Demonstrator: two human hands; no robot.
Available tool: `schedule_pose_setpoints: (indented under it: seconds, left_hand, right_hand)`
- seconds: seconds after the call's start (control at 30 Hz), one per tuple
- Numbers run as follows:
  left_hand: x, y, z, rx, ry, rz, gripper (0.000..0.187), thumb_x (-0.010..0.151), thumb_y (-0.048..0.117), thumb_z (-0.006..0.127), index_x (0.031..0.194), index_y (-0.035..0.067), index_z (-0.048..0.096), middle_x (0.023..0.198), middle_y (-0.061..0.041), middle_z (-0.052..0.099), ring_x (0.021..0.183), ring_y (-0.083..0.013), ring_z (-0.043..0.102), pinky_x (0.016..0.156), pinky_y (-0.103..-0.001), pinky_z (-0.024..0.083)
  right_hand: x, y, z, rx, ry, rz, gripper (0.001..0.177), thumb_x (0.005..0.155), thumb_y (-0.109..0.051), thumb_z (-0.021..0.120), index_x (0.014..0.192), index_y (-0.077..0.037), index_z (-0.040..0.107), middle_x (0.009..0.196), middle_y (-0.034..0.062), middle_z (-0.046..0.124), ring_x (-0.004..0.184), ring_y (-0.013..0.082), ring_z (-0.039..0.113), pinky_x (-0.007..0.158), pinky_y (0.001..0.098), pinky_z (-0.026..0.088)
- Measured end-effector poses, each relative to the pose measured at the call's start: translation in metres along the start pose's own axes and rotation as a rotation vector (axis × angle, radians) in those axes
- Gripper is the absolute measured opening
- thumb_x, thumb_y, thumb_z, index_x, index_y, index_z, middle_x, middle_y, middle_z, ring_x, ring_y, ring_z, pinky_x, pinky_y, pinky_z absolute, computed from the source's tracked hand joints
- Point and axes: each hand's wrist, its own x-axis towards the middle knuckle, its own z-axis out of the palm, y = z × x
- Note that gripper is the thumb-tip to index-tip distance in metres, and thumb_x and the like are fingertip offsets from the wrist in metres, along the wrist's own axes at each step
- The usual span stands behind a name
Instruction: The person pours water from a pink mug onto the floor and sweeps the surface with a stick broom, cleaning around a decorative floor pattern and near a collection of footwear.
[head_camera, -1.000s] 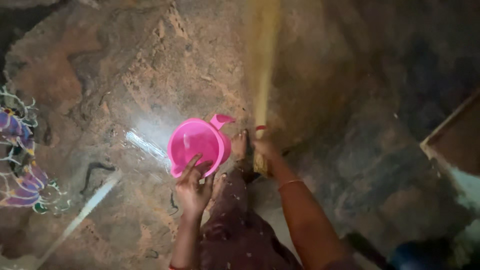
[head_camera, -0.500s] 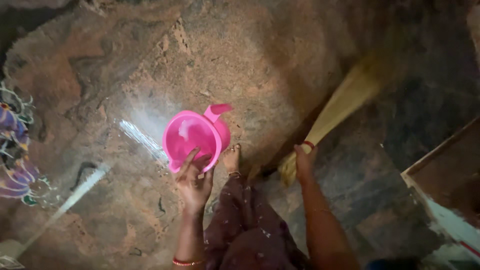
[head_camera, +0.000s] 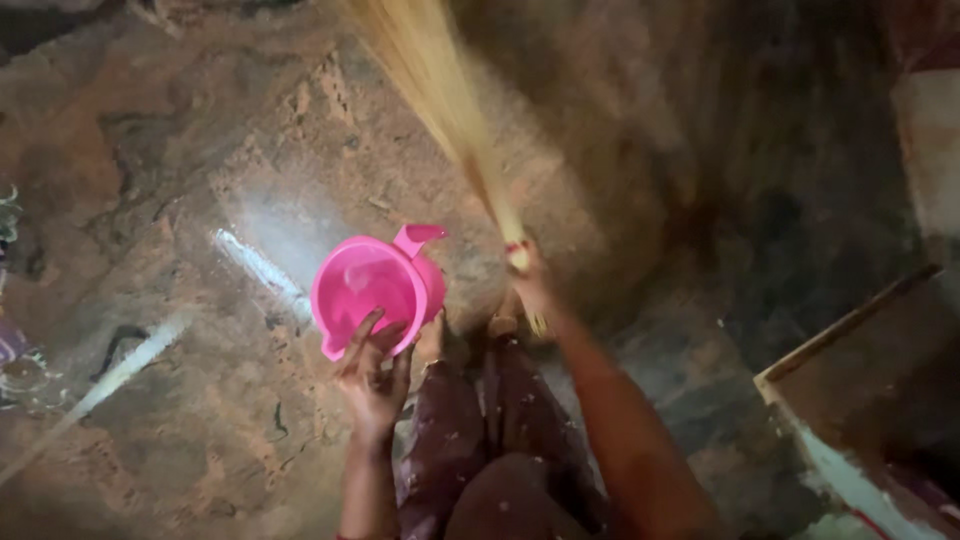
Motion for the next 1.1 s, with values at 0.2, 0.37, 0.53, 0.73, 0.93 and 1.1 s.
schedule_pose_setpoints:
  seconds: [0.2,0.37,0.53,0.73,0.93,1.1]
  left_hand:
    - [0.022,0.049,0.016,-0.002,0.096,-0.066,0.019,0.082,-0.002,0.083,0.093,0.005,0.069,0.101,-0.01,0.078,0.116,-0.0297,0.072,0.089,-0.039,0.061]
    - [0.028,0.067,0.039,-0.033,0.085,-0.154,0.023,0.079,-0.006,0.082,0.096,0.005,0.07,0.105,-0.01,0.079,0.118,-0.0294,0.072,0.086,-0.035,0.063]
    - [0.032,0.073,0.065,-0.008,0.103,-0.108,0.023,0.079,-0.008,0.079,0.094,0.005,0.067,0.105,-0.007,0.078,0.12,-0.0302,0.071,0.091,-0.038,0.062]
    - [0.044,0.098,0.074,0.01,0.124,-0.163,0.024,0.072,-0.005,0.081,0.091,0.005,0.071,0.11,-0.013,0.077,0.111,-0.0304,0.072,0.087,-0.041,0.059]
    - [0.073,0.114,0.08,-0.032,0.205,-0.123,0.019,0.078,0.0,0.082,0.091,0.005,0.069,0.101,-0.009,0.078,0.118,-0.0315,0.071,0.09,-0.041,0.06]
    - [0.108,0.1,0.092,-0.042,0.236,-0.174,0.02,0.079,0.002,0.084,0.092,0.003,0.07,0.103,-0.011,0.079,0.113,-0.0289,0.073,0.084,-0.04,0.059]
  right_hand:
    - [-0.001,0.107,-0.061,0.276,0.452,0.103,0.065,0.085,-0.015,0.077,0.141,-0.009,0.044,0.111,0.0113,0.066,0.092,0.0236,0.066,0.079,0.0372,0.054]
    - [0.064,0.081,-0.067,0.996,0.239,0.369,0.066,0.081,-0.014,0.074,0.138,-0.021,0.043,0.093,0.0108,0.059,0.075,0.0263,0.061,0.061,0.042,0.051]
    - [0.109,-0.005,-0.04,-0.009,-0.026,0.137,0.072,0.085,-0.023,0.072,0.147,-0.02,0.036,0.105,0.0219,0.071,0.094,0.0377,0.071,0.075,0.0469,0.057]
    - [0.122,-0.067,-0.102,-0.409,-0.226,-0.191,0.082,0.084,-0.024,0.075,0.153,-0.02,0.031,0.11,0.0245,0.07,0.102,0.0412,0.068,0.085,0.0486,0.054]
    - [0.103,0.025,-0.148,0.286,0.119,0.021,0.069,0.09,-0.009,0.074,0.15,-0.017,0.041,0.105,0.0129,0.064,0.086,0.0268,0.062,0.069,0.0384,0.052]
    - [0.128,0.009,-0.144,0.47,0.11,0.176,0.076,0.089,-0.011,0.069,0.155,-0.018,0.032,0.103,0.0188,0.064,0.081,0.0321,0.063,0.065,0.0426,0.051]
